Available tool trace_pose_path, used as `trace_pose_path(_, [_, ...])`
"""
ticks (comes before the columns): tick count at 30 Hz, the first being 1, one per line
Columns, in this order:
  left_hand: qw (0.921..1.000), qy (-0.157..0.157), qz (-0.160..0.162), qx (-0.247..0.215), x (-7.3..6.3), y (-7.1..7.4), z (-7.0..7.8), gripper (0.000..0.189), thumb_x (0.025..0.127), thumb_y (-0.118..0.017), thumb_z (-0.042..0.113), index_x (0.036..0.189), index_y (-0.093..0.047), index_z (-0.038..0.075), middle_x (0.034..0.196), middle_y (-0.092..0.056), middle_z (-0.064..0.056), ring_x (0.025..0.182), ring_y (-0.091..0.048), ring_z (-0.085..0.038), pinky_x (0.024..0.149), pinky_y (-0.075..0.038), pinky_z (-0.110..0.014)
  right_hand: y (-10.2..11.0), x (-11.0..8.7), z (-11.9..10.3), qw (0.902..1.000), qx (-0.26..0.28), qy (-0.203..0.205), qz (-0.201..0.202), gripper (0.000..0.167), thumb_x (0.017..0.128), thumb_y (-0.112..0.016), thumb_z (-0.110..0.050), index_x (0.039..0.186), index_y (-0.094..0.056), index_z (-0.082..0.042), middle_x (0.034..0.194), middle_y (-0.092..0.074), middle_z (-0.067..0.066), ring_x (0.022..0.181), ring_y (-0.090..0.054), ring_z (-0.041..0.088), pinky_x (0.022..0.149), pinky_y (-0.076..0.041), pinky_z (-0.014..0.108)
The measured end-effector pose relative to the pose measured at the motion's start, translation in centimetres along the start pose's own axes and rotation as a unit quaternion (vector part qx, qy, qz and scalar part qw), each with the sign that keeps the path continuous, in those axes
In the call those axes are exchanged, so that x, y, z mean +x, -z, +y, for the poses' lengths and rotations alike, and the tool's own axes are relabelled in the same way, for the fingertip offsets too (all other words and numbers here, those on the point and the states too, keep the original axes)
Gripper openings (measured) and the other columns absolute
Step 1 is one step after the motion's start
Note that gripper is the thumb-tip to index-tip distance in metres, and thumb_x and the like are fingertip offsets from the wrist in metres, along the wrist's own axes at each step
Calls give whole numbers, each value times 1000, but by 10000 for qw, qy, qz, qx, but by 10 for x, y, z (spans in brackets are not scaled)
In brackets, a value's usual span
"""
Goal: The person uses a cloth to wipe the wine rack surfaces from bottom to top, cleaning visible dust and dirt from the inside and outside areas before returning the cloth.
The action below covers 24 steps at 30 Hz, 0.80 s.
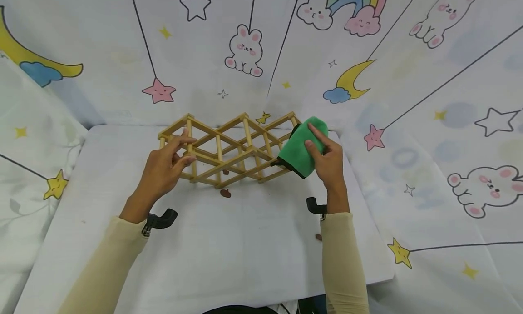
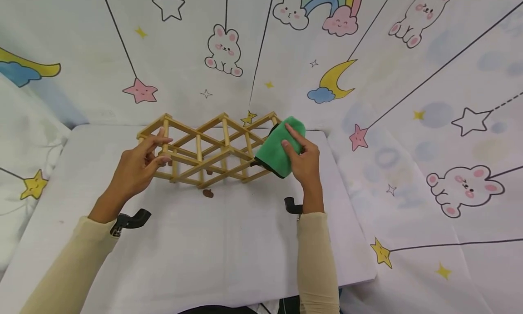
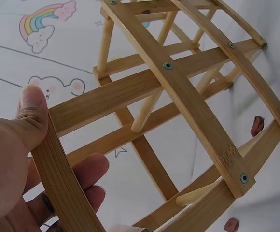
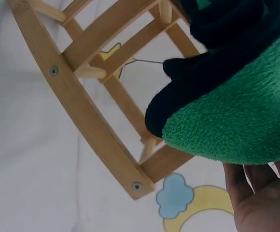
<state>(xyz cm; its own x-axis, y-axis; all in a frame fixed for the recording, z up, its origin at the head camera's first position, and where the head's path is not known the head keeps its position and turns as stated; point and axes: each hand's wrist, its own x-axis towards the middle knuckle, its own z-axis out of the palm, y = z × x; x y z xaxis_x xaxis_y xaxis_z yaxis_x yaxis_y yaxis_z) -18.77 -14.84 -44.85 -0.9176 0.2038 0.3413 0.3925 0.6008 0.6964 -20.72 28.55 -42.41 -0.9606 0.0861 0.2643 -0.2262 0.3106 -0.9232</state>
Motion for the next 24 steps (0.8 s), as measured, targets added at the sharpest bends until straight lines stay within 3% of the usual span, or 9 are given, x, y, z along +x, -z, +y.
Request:
trace_pose_path(2, [10000,45,-8,-20,1,0,1,48,101,-73,21,147,-61,19,139,-72,-14,56,-53,-17,53,-40,-29,1,-3,0,10000,-36,57,40,44,104,-71,-26,147,-65,-32,155,-58,10,137,-60,28,109,-52,50])
trace_pose_path(5, [9999,107,9,-56,1,0,2,48,101,-73,20,148,-61,20,117,-81,-14,56,-54,-17,53,-40,-30,0,-10,-3,9998,-43,158,126,43,104,-72,-25,146,-66,-31,153,-60,11,134,-63,28,105,-55,42])
trace_pose_path(8, [9999,72,103,-64,1,2,0,49,101,-73,19,149,-62,21,109,-83,-13,52,-46,-12,52,-37,-30,-2,-20,-6,9995,-57,249,185,42,104,-73,-22,145,-67,-30,151,-62,12,132,-65,28,102,-57,36])
trace_pose_path(12, [9995,-26,302,-47,0,3,-6,52,99,-75,17,150,-63,23,142,-71,-9,48,-34,-11,47,-31,-27,-4,-33,-10,9992,-187,307,186,42,103,-73,-19,143,-68,-30,150,-64,11,131,-67,28,103,-58,42])
trace_pose_path(13, [9993,-53,356,-62,0,4,-8,52,99,-75,17,150,-64,23,148,-65,-7,50,-42,-11,48,-32,-25,-4,-37,-11,9990,-235,324,189,42,103,-73,-19,143,-69,-30,149,-65,11,130,-67,28,103,-58,46])
trace_pose_path(15, [9989,-71,437,-160,0,5,-10,52,99,-75,16,150,-64,23,152,-61,-5,61,-65,-18,52,-35,-19,-5,-43,-14,9988,-299,342,187,42,102,-74,-19,142,-69,-31,148,-66,10,130,-68,28,104,-57,53])
trace_pose_path(17, [9983,-28,509,-297,-1,6,-12,52,100,-74,15,150,-63,23,151,-61,-4,90,-79,-30,60,-40,-10,-6,-49,-17,9986,-369,339,172,42,102,-75,-21,142,-69,-32,148,-66,10,130,-68,27,103,-56,58])
trace_pose_path(19, [9973,38,590,-431,-2,7,-14,52,100,-73,14,150,-63,23,149,-62,-4,117,-73,-37,71,-43,-3,-7,-56,-21,9986,-399,308,144,43,101,-76,-21,142,-69,-32,147,-67,9,130,-68,27,103,-56,60])
trace_pose_path(24, [9961,111,703,-526,-2,8,-17,51,99,-74,12,147,-64,25,146,-65,-2,127,-67,-34,91,-44,2,-7,-72,-27,9986,-492,182,112,44,100,-78,-20,142,-70,-33,146,-67,9,130,-68,28,102,-56,60])
